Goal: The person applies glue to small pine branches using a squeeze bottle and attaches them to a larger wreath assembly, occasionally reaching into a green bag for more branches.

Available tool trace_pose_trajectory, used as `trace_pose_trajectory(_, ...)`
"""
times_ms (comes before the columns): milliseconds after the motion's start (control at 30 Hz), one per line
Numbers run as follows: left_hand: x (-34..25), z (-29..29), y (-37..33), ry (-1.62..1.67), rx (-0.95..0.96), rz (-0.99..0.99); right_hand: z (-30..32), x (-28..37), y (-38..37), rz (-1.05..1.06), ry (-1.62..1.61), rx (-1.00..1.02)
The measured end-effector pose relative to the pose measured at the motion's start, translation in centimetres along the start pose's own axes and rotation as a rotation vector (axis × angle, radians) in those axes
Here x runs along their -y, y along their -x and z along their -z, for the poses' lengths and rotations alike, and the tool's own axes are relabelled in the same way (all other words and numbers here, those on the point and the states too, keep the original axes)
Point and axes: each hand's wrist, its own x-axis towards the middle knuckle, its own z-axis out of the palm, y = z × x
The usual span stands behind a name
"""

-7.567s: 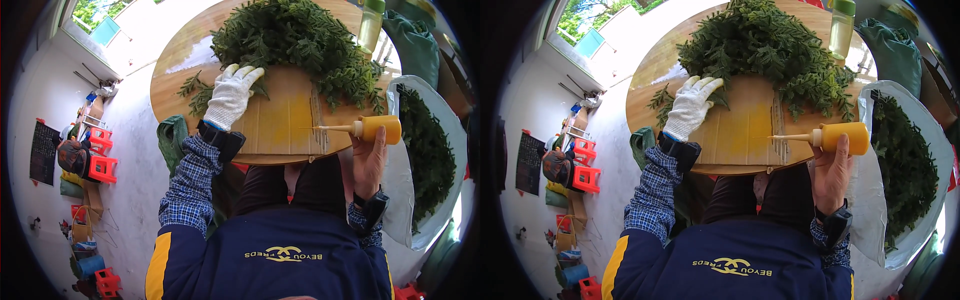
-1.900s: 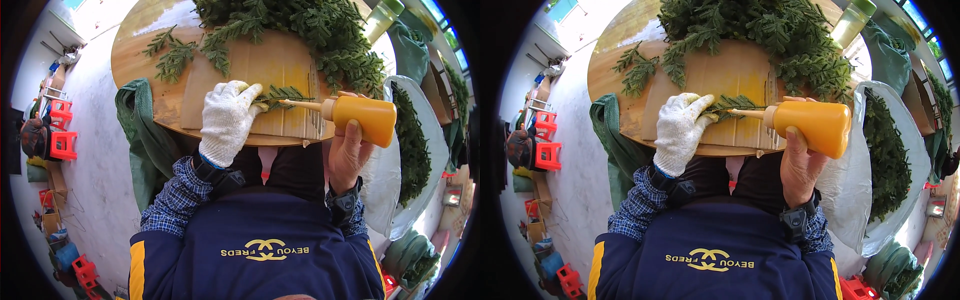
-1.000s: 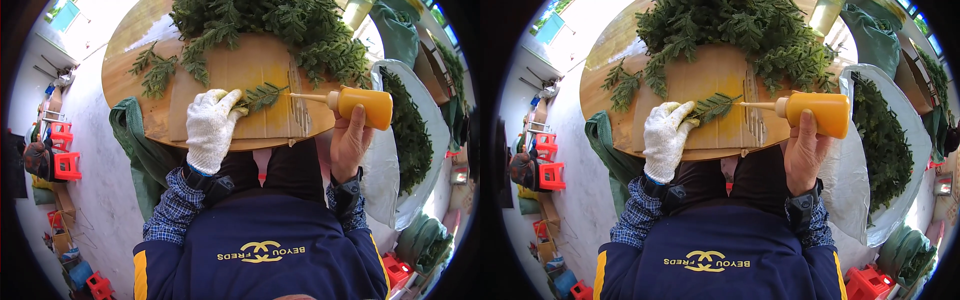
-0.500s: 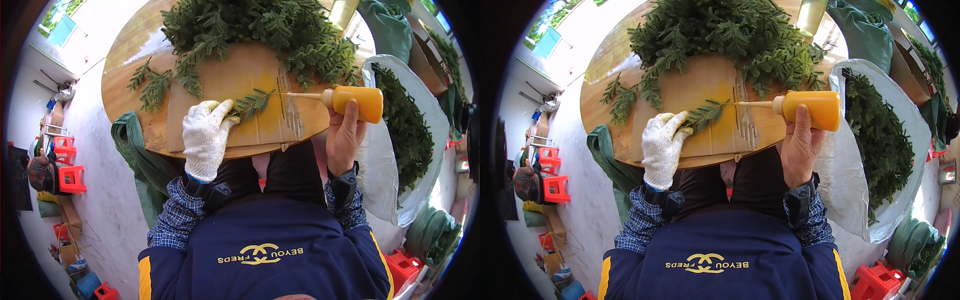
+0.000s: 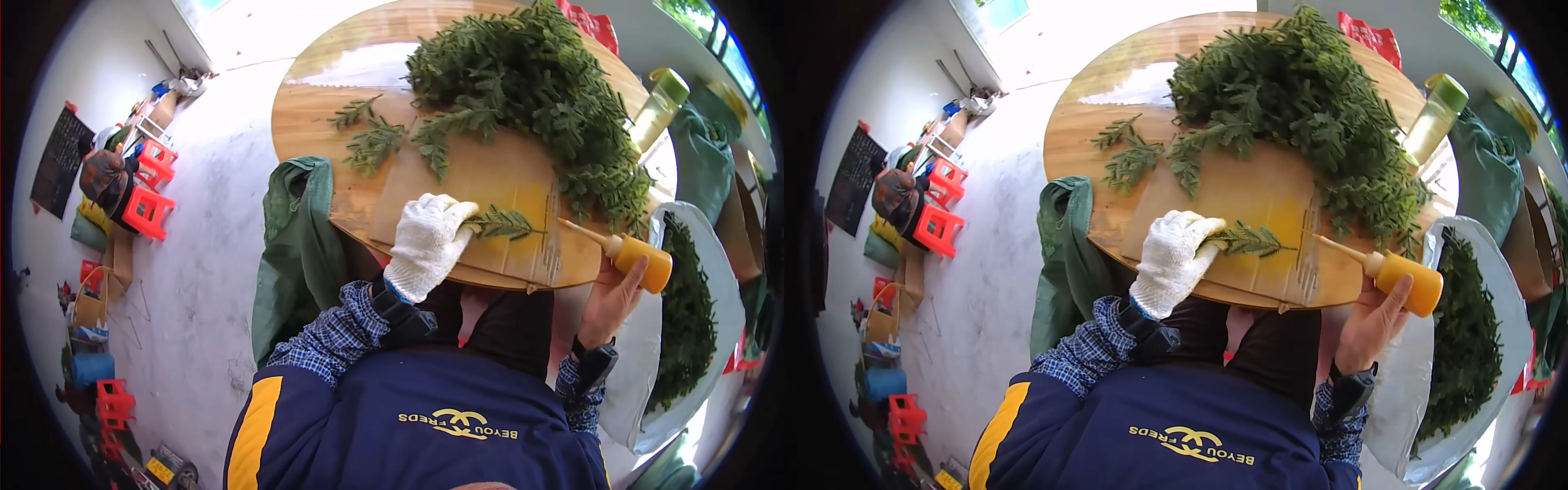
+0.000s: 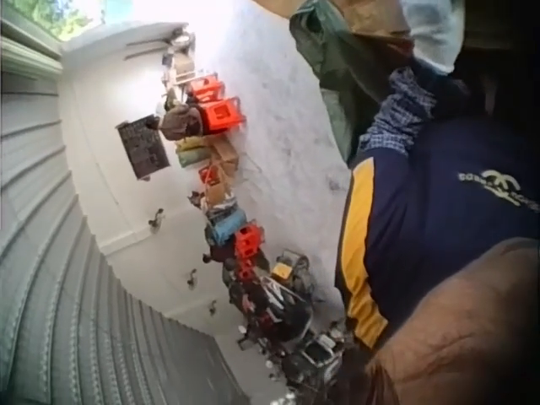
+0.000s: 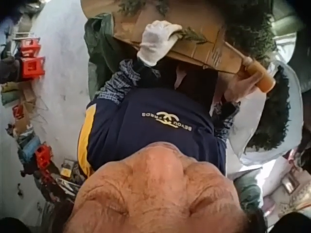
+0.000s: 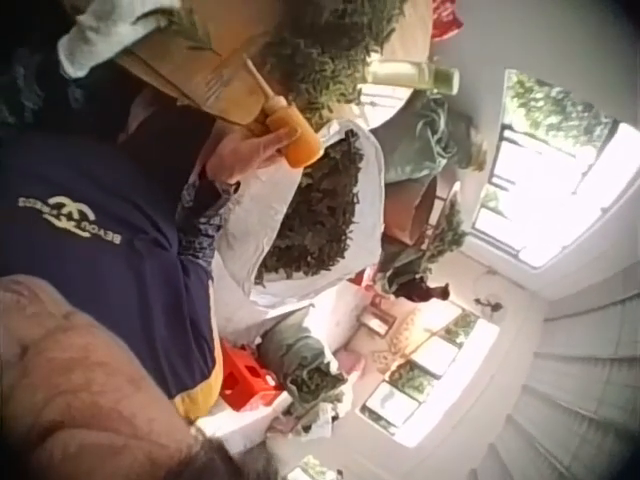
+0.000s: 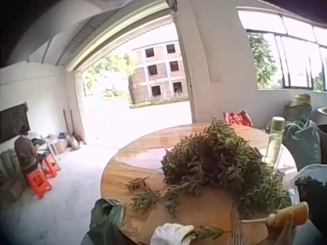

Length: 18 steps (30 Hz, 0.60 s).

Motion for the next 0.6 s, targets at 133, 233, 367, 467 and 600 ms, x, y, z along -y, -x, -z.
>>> trace_pose_trajectory(133, 2.7, 3.1, 0.1, -0.019, -0.21, 0.061, -0.7, 0.1, 0.3, -0.026, 0.002, -0.04)
trace_pose_trajectory(233, 7.1, 5.6, -1.5, -0.22, -0.317, 0.146, -0.9, -0.1, 0.4, -0.033, 0.007, -0.062)
trace_pose_trajectory(367, 12.7, 7.4, -3.3, -0.605, -0.246, 0.203, -1.1, -0.6, 0.6, -0.062, -0.003, -0.051)
trace_pose_trajectory(467, 12.5, 7.5, -3.9, -0.695, -0.301, 0.155, -1.3, -0.9, 0.7, -0.09, -0.015, -0.071)
trace_pose_trajectory(600, 10.0, 5.8, -4.6, -0.578, -0.309, 0.067, -1.3, -1.0, 1.0, -0.088, -0.046, -0.075)
